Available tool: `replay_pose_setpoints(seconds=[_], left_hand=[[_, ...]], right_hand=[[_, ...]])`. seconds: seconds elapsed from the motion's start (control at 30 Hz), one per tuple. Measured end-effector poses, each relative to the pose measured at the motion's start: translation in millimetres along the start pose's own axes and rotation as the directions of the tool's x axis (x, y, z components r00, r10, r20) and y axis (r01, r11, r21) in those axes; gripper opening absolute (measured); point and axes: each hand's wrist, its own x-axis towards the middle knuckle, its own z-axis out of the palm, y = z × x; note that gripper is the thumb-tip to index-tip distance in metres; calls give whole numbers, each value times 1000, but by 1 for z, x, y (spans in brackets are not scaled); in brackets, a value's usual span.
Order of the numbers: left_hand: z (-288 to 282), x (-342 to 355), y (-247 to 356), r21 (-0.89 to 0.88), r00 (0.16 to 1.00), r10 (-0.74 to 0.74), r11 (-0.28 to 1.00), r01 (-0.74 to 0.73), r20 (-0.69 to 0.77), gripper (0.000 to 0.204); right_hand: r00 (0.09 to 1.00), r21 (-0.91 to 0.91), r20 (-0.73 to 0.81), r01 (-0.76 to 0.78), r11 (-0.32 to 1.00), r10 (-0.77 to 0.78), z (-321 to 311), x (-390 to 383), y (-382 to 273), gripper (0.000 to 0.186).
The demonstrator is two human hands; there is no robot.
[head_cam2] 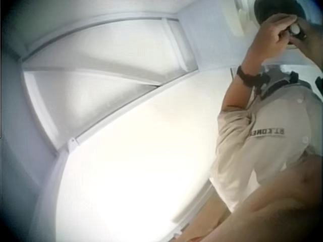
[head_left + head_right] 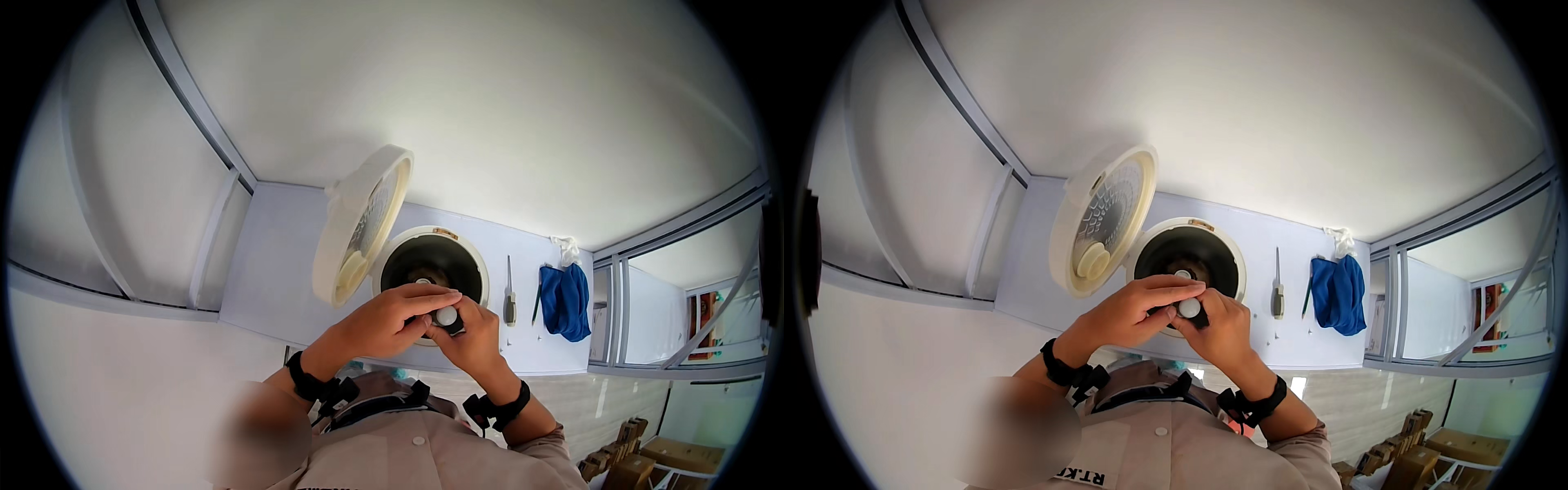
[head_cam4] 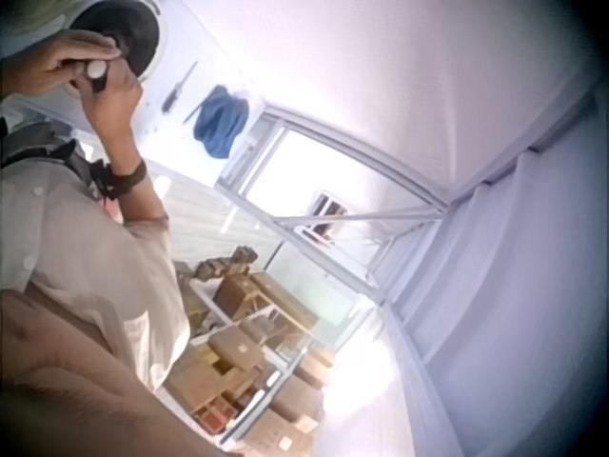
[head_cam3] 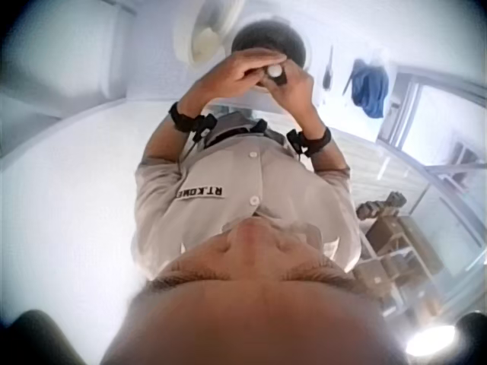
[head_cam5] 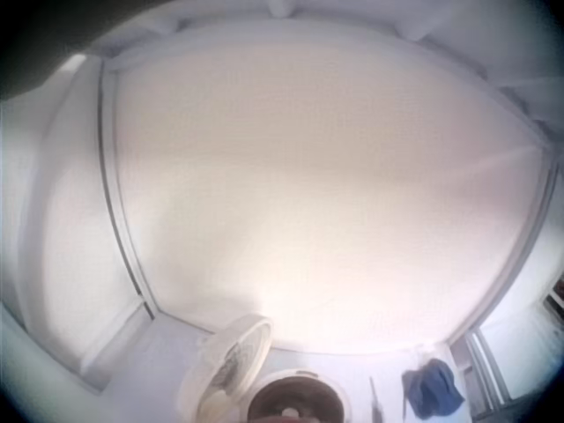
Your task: The person disassembles a white rice cooker by removing the lid and using a screwdriver to unscrew the base. They then remove the inner pot and manipulate a small white component inside the cooker's heating element area.
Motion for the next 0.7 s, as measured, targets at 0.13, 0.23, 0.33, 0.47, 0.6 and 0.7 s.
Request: replay_pose_setpoints(seconds=[0.13,0.23,0.33,0.47,0.6,0.7], left_hand=[[-3,3,1,64,988,151,987,-149,-15,52],[-2,4,-3,26,996,82,996,-82,-28,47],[1,3,-10,38,996,67,997,-65,-64,44],[5,4,-8,70,991,76,995,-68,-113,42],[4,9,-4,181,975,158,975,-129,-156,40],[3,12,4,290,960,232,940,-180,-156,39]], right_hand=[[1000,14,23,-13,1000,12,-1,-2,0,36],[999,30,31,-8,1000,7,-2,-1,-3,33],[998,59,66,-16,998,12,-2,-6,0,32],[992,43,125,-34,998,28,-7,-4,-6,37],[982,4,171,-85,996,83,-7,-4,-8,41],[973,42,129,-196,980,189,-5,-6,-13,43]])
